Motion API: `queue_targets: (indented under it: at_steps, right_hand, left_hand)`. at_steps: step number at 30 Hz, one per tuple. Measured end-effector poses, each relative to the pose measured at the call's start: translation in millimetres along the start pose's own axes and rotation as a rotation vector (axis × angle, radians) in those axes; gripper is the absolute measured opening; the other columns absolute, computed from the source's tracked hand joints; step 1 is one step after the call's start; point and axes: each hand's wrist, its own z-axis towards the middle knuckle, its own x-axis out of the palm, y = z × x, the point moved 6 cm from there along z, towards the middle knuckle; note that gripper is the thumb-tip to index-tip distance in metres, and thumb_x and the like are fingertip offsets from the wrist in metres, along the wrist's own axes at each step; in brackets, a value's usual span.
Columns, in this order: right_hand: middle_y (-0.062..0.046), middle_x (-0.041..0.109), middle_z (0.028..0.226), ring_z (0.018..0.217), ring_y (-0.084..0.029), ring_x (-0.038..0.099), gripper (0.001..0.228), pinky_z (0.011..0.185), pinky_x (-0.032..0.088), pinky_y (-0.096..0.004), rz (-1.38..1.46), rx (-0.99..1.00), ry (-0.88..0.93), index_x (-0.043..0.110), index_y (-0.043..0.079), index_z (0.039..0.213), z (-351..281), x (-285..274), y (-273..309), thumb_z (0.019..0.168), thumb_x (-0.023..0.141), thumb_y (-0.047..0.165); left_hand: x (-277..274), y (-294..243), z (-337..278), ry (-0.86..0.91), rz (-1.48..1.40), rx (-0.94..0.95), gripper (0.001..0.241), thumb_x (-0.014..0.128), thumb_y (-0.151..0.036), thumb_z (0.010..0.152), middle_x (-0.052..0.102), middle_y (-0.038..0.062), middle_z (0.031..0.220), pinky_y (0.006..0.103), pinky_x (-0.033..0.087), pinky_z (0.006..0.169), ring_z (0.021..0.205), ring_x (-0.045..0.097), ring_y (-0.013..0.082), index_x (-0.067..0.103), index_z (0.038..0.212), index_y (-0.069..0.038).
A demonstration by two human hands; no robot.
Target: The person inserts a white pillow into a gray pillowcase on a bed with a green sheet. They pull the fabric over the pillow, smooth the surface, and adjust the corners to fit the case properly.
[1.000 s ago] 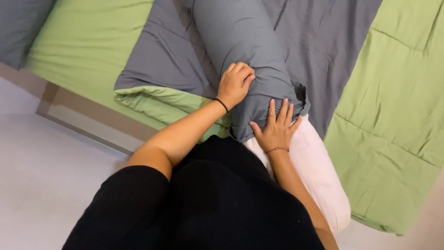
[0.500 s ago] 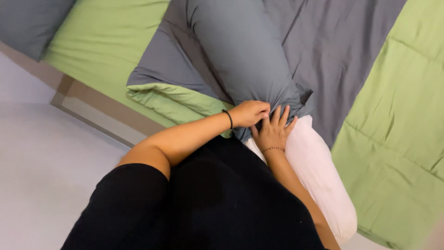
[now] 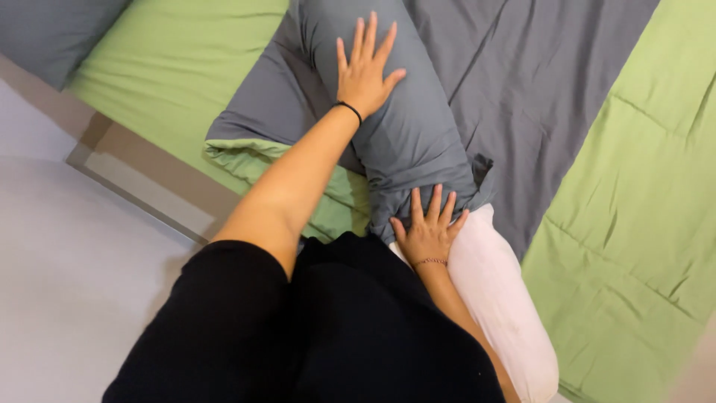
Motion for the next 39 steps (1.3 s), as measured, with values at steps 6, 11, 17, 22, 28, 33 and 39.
queue_targets:
  at_steps: [6, 11, 17, 22, 28, 33, 39]
  right_hand:
    - [-0.020, 0.024, 0.168, 0.153, -0.048, 0.017, 0.086, 0.115, 0.003, -0.077, -0.027, 0.003, 0.027, 0.041, 0.025, 0.160, -4.8, 5.6, 4.7, 0.087, 0.060, 0.066]
    - [-0.022, 0.023, 0.168, 0.153, -0.049, 0.016, 0.084, 0.114, 0.001, -0.076, -0.005, 0.011, 0.035, 0.043, 0.021, 0.158, -1.0, 6.6, 4.4, 0.088, 0.059, 0.065]
    - [-0.024, 0.027, 0.167, 0.154, -0.050, 0.016, 0.080, 0.115, 0.000, -0.076, -0.005, -0.008, 0.021, 0.053, 0.018, 0.151, -2.2, 12.5, 4.8, 0.087, 0.062, 0.064]
    - [-0.025, 0.030, 0.165, 0.153, -0.051, 0.015, 0.078, 0.115, -0.001, -0.076, -0.009, 0.000, 0.056, 0.055, 0.018, 0.148, -1.0, 19.7, 5.2, 0.085, 0.064, 0.063]
    - [-0.025, 0.034, 0.162, 0.153, -0.052, 0.013, 0.073, 0.114, -0.002, -0.077, -0.015, -0.024, 0.090, 0.059, 0.019, 0.145, -1.7, 31.2, 9.5, 0.085, 0.064, 0.062]
    - [-0.021, 0.037, 0.163, 0.154, -0.051, 0.015, 0.069, 0.114, 0.000, -0.078, -0.009, -0.091, 0.029, 0.060, 0.023, 0.144, -5.1, 38.5, 11.9, 0.087, 0.063, 0.061]
    - [-0.021, 0.037, 0.163, 0.154, -0.051, 0.017, 0.070, 0.116, 0.001, -0.076, -0.036, -0.073, 0.017, 0.060, 0.022, 0.147, -6.4, 29.0, 12.5, 0.089, 0.064, 0.062]
  left_hand:
    - [58.0, 33.3, -13.5, 0.097, 0.059, -0.094, 0.048, 0.055, -0.035, 0.105, 0.027, 0.003, 0.167, 0.0608, 0.011, 0.124, 0.155, 0.020, 0.0265, 0.050, 0.153, -0.030]
    - [46.6, 28.8, -5.6, -0.078, -0.207, -0.077, 0.034, 0.051, -0.032, 0.108, 0.061, 0.002, 0.147, 0.0568, 0.014, 0.125, 0.148, 0.037, 0.0318, 0.071, 0.132, -0.020]
    - [41.7, 27.9, -10.3, -0.087, -0.456, -0.181, 0.034, 0.052, -0.031, 0.105, 0.076, 0.002, 0.124, 0.0584, 0.011, 0.125, 0.146, 0.045, 0.0316, 0.081, 0.109, -0.015]
    - [28.5, 14.9, -43.1, -0.097, -0.472, -0.087, 0.032, 0.053, -0.028, 0.106, 0.074, 0.003, 0.127, 0.0591, 0.012, 0.126, 0.148, 0.043, 0.0346, 0.080, 0.112, -0.013]
    - [4.7, 16.8, -91.9, -0.104, -0.431, -0.023, 0.028, 0.056, -0.024, 0.105, 0.072, 0.004, 0.132, 0.0600, 0.016, 0.124, 0.148, 0.041, 0.0362, 0.078, 0.119, -0.013]
    - [-25.8, 52.5, -77.1, -0.135, -0.229, -0.032, 0.023, 0.062, -0.024, 0.101, 0.074, 0.002, 0.127, 0.0584, 0.033, 0.113, 0.134, 0.052, 0.0357, 0.079, 0.114, -0.015]
    - [-47.4, 64.6, -21.6, -0.293, -0.285, 0.003, 0.024, 0.073, -0.017, 0.091, 0.065, 0.013, 0.111, 0.0422, 0.051, 0.095, 0.110, 0.060, 0.0350, 0.071, 0.112, -0.004]
